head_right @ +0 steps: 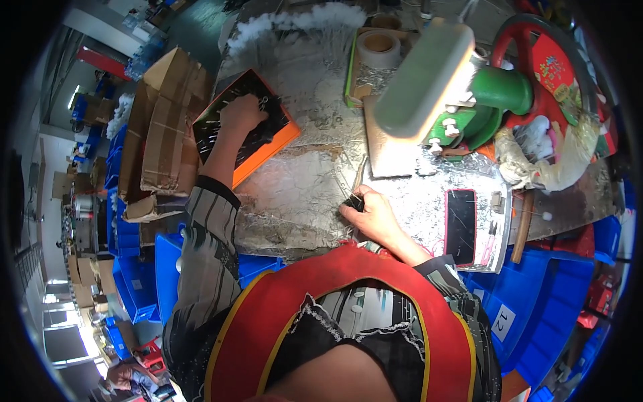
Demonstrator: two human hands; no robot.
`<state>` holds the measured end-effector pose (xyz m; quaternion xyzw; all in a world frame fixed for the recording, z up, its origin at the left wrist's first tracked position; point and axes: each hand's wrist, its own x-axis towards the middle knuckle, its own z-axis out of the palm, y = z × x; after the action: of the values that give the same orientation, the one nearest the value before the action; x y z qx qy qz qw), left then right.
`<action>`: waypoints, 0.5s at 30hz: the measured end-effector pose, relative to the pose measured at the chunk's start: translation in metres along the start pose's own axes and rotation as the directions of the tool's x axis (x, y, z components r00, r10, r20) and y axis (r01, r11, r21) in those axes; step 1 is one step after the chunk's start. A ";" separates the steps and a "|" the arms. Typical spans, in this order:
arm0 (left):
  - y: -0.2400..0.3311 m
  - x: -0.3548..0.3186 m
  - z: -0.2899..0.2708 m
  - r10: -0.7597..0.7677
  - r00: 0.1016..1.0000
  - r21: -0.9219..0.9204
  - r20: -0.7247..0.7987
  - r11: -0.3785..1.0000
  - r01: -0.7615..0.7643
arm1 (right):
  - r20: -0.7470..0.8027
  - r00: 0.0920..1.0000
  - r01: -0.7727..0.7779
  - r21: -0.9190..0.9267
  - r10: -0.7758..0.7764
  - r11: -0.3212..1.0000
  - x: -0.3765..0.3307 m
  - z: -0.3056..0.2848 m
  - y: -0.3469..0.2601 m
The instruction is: Assembling and processing black industrial brushes using a workstation machine.
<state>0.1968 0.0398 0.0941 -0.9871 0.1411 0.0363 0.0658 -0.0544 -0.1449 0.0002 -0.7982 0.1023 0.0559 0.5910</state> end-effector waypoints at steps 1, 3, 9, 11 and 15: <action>-0.002 0.000 0.005 -0.026 1.000 0.022 0.015 0.999 0.026 | -0.017 0.999 0.039 0.010 -0.038 0.999 -0.002 -0.001 0.000; -0.012 0.006 0.014 -0.078 0.995 0.054 0.055 0.996 0.075 | -0.048 0.994 0.101 0.012 -0.100 0.995 -0.003 -0.002 -0.003; -0.042 -0.013 -0.002 0.057 0.779 -0.145 -0.624 0.972 -0.187 | -0.087 0.983 0.161 -0.020 -0.162 0.987 0.011 -0.010 -0.017; -0.033 -0.039 -0.018 -0.039 0.792 -0.386 -0.609 0.887 -0.254 | -0.089 0.974 0.203 -0.080 -0.210 0.976 0.020 -0.010 -0.028; 0.009 -0.082 -0.017 -0.205 0.876 -0.856 -0.437 0.395 -0.334 | -0.141 0.938 0.311 -0.054 -0.316 0.949 0.038 -0.001 -0.034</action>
<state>0.1168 0.0508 0.1168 -0.8271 0.1488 -0.1336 -0.5253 -0.0095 -0.1401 0.0245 -0.8152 0.0164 -0.0966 0.5709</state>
